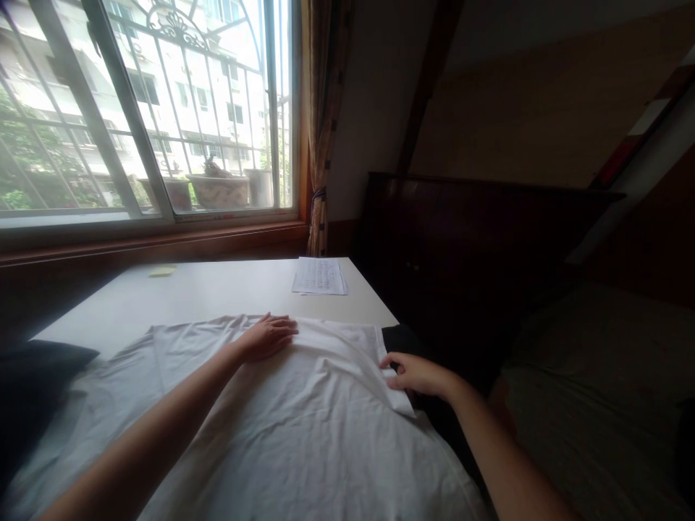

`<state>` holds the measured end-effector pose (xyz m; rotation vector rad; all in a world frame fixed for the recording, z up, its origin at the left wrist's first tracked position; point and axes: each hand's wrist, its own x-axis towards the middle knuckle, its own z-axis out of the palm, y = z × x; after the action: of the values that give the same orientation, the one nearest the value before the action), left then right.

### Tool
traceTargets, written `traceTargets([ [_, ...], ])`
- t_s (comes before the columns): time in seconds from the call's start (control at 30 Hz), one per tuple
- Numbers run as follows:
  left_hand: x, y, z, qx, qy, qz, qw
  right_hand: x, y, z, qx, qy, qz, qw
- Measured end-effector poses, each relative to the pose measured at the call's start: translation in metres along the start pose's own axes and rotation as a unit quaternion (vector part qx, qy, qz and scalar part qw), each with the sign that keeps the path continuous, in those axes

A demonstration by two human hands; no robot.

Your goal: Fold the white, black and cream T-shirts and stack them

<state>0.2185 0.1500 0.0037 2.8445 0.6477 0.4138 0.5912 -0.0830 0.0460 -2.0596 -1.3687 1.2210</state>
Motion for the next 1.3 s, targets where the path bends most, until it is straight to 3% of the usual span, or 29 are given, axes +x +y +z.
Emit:
traceTargets([
  [0.07,-0.005,0.000,0.001,-0.018,0.038,0.044,0.998,0.016,-0.005,-0.014,-0.029,0.034,0.002,0.999],
  [0.2,-0.010,0.003,0.001,-0.045,0.073,0.077,0.993,0.060,-0.011,-0.030,-0.043,0.175,-0.008,0.984],
  [0.4,-0.013,0.011,0.003,-0.024,0.070,0.065,0.995,0.121,-0.013,-0.016,-0.060,0.300,-0.021,0.952],
  [0.57,-0.019,0.013,0.000,-0.024,0.060,0.072,0.995,0.145,-0.010,-0.006,-0.063,0.339,-0.020,0.938],
  [0.77,-0.021,0.007,-0.008,-0.025,0.039,0.082,0.996,0.148,-0.007,-0.006,-0.050,0.317,-0.028,0.947],
  [0.9,-0.016,-0.013,-0.011,0.017,0.074,-0.016,0.997,0.144,-0.008,-0.005,-0.055,0.298,-0.038,0.952],
  [1.07,-0.020,-0.051,-0.011,0.062,0.126,-0.148,0.979,0.137,-0.009,-0.003,-0.057,0.306,-0.070,0.948],
  [1.3,-0.030,-0.076,-0.009,0.069,0.106,-0.190,0.974,0.109,-0.004,-0.008,-0.041,0.353,-0.178,0.917],
])
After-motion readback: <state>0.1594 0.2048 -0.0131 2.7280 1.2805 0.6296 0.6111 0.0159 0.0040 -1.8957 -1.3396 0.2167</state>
